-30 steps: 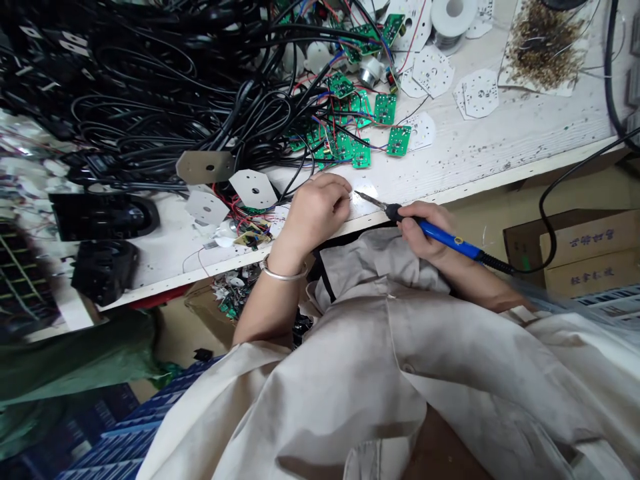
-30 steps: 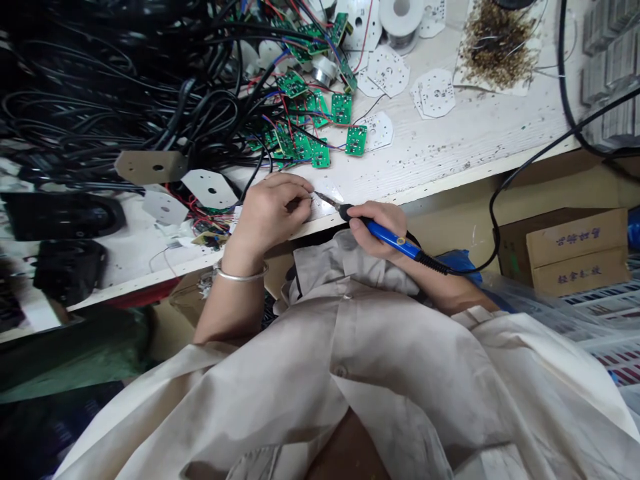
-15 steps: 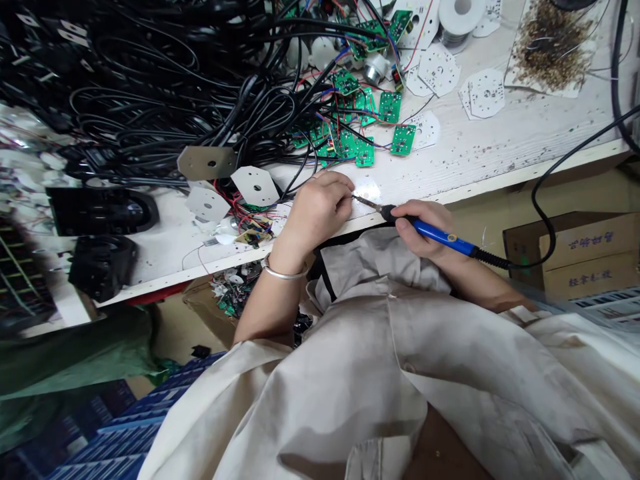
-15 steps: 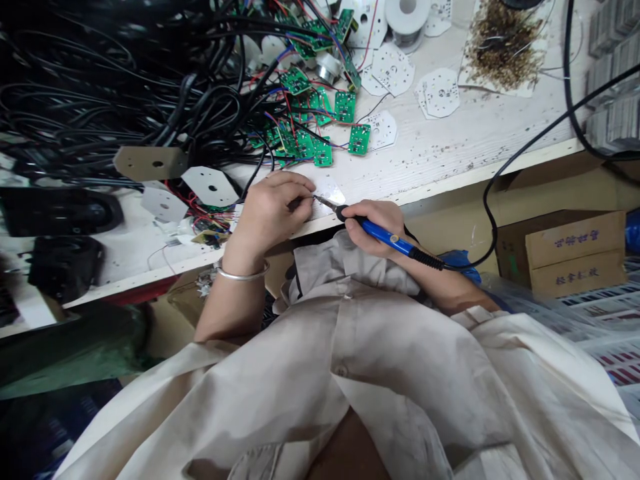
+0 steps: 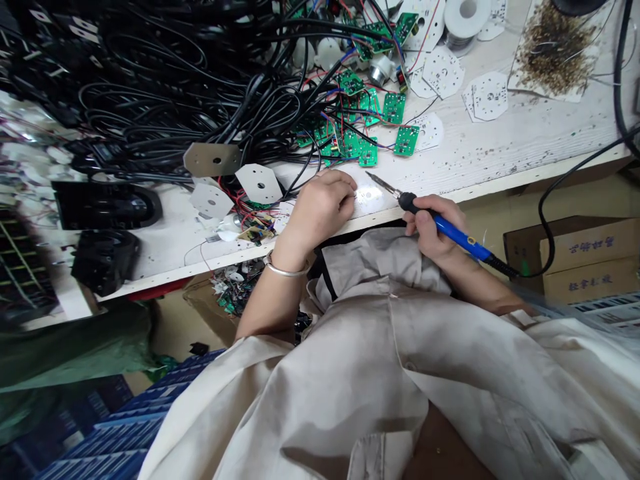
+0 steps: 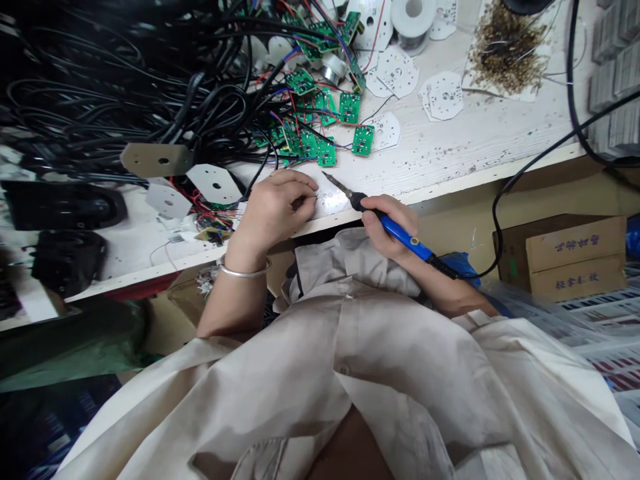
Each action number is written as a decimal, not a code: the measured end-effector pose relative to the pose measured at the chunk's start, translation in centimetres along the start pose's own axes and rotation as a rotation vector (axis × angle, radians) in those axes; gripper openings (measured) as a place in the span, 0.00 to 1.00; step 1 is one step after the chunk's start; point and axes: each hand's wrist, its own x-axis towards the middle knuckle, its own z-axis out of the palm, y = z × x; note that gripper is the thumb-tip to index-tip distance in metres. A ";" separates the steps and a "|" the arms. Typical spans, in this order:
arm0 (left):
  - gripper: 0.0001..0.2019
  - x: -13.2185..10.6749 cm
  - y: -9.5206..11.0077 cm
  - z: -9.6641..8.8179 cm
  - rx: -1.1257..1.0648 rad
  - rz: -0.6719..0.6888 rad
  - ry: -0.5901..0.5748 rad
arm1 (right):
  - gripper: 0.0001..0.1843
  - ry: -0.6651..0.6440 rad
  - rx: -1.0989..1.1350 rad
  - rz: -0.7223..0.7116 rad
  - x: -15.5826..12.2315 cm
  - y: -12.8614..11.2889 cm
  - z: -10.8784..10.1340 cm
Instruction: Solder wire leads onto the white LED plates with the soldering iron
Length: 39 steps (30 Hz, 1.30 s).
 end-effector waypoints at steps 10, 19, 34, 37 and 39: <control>0.12 0.8 1.7 0.7 0.221 -0.032 -0.114 | 0.11 -0.019 -0.284 -0.212 0.9 0.9 1.1; 0.13 -7.3 2.0 -4.1 0.322 -0.327 0.398 | 0.09 0.070 -0.420 -0.385 0.3 2.8 1.1; 0.15 -18.5 -8.3 -9.2 0.369 -1.072 0.120 | 0.11 0.042 -0.508 -0.548 1.0 0.4 3.6; 0.15 -18.5 -9.1 -10.3 0.272 -1.157 0.296 | 0.12 0.054 -0.483 -0.562 1.3 0.2 4.0; 0.15 -18.1 -9.0 -10.2 0.172 -1.194 0.458 | 0.13 0.044 -0.481 -0.549 1.1 0.5 4.1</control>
